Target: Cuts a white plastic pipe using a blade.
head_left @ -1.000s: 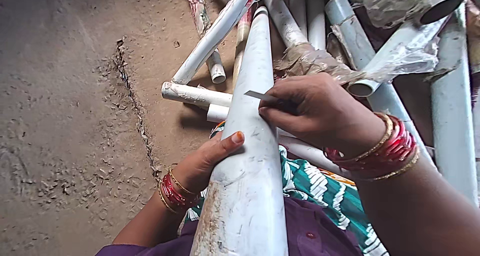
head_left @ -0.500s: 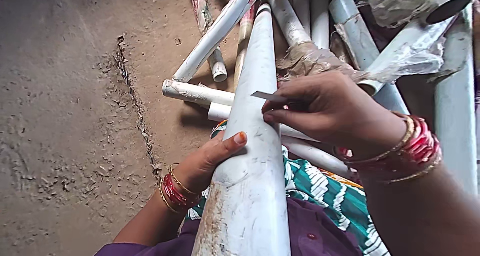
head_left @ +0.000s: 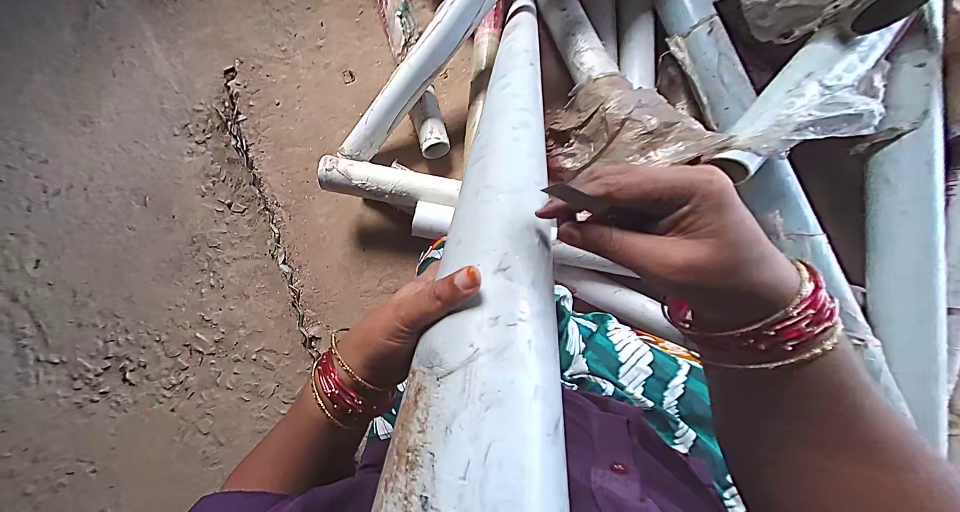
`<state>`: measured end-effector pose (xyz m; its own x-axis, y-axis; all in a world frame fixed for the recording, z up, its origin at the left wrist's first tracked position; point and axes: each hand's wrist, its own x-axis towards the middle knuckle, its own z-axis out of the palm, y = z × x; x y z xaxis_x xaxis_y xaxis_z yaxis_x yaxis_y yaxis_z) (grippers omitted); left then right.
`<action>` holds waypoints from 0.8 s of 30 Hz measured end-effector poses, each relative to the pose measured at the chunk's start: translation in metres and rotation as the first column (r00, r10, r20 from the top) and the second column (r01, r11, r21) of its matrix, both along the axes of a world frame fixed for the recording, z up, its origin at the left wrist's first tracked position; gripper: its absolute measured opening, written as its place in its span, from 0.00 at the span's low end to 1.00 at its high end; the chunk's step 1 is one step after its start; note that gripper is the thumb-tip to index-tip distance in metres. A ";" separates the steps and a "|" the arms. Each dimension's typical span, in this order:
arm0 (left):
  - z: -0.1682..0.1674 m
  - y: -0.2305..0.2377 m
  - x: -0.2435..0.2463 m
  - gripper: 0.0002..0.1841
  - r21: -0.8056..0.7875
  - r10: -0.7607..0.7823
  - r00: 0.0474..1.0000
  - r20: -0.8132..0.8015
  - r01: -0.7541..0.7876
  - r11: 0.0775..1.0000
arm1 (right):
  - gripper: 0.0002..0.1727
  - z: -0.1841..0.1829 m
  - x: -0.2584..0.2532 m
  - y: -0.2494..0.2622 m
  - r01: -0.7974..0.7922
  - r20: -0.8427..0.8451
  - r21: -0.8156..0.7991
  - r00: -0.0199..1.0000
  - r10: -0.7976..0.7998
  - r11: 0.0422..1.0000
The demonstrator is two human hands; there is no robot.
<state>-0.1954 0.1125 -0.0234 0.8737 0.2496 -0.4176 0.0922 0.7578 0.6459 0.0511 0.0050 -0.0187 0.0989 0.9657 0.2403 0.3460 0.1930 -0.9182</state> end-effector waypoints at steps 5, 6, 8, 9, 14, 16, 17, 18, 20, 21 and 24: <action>0.002 0.000 0.000 0.16 0.013 0.007 1.000 -0.005 -0.007 1.000 | 0.04 -0.005 -0.014 0.009 -0.023 0.124 0.127 0.992 0.007 0.992; 0.001 -0.001 -0.001 0.16 0.019 0.007 1.000 0.001 -0.007 1.000 | 0.05 -0.006 -0.016 0.010 -0.016 0.174 0.128 0.985 -0.007 0.992; 0.001 -0.002 0.000 0.16 0.022 0.016 1.000 0.002 -0.016 1.000 | 0.06 -0.010 -0.016 0.009 0.000 0.263 0.120 0.964 -0.032 0.993; 0.001 -0.002 0.000 0.16 0.023 0.018 1.000 -0.001 -0.018 1.000 | 0.07 -0.013 -0.015 0.008 0.020 0.309 0.116 0.950 -0.055 0.993; 0.002 -0.001 -0.003 0.16 0.001 0.050 0.998 -0.022 -0.050 0.999 | 0.07 -0.024 0.007 -0.008 0.149 0.303 0.082 0.938 -0.167 0.985; -0.001 -0.003 -0.005 0.16 -0.007 0.058 0.998 -0.004 -0.058 0.998 | 0.05 -0.020 0.002 -0.009 0.115 0.161 0.117 0.978 -0.133 0.987; -0.002 -0.004 -0.005 0.17 0.000 0.059 0.998 -0.003 -0.059 0.998 | 0.05 -0.018 -0.002 -0.006 0.090 0.119 0.138 0.987 -0.107 0.986; -0.003 -0.004 -0.005 0.17 0.012 0.064 0.998 -0.007 -0.064 0.998 | 0.05 -0.016 -0.006 -0.002 0.065 0.099 0.160 0.992 -0.082 0.985; -0.001 -0.004 -0.005 0.17 0.039 0.077 0.997 -0.026 -0.076 0.996 | 0.05 -0.016 -0.013 0.007 0.023 0.103 0.201 0.994 -0.044 0.979; 0.000 -0.005 -0.005 0.16 0.051 0.088 0.995 -0.039 -0.086 0.995 | 0.05 -0.016 -0.014 0.012 0.011 0.127 0.217 0.991 -0.039 0.976; 0.002 -0.008 -0.005 0.17 0.068 0.091 0.993 -0.071 -0.086 0.994 | 0.07 -0.012 -0.018 0.020 -0.016 0.303 0.192 0.952 -0.044 0.981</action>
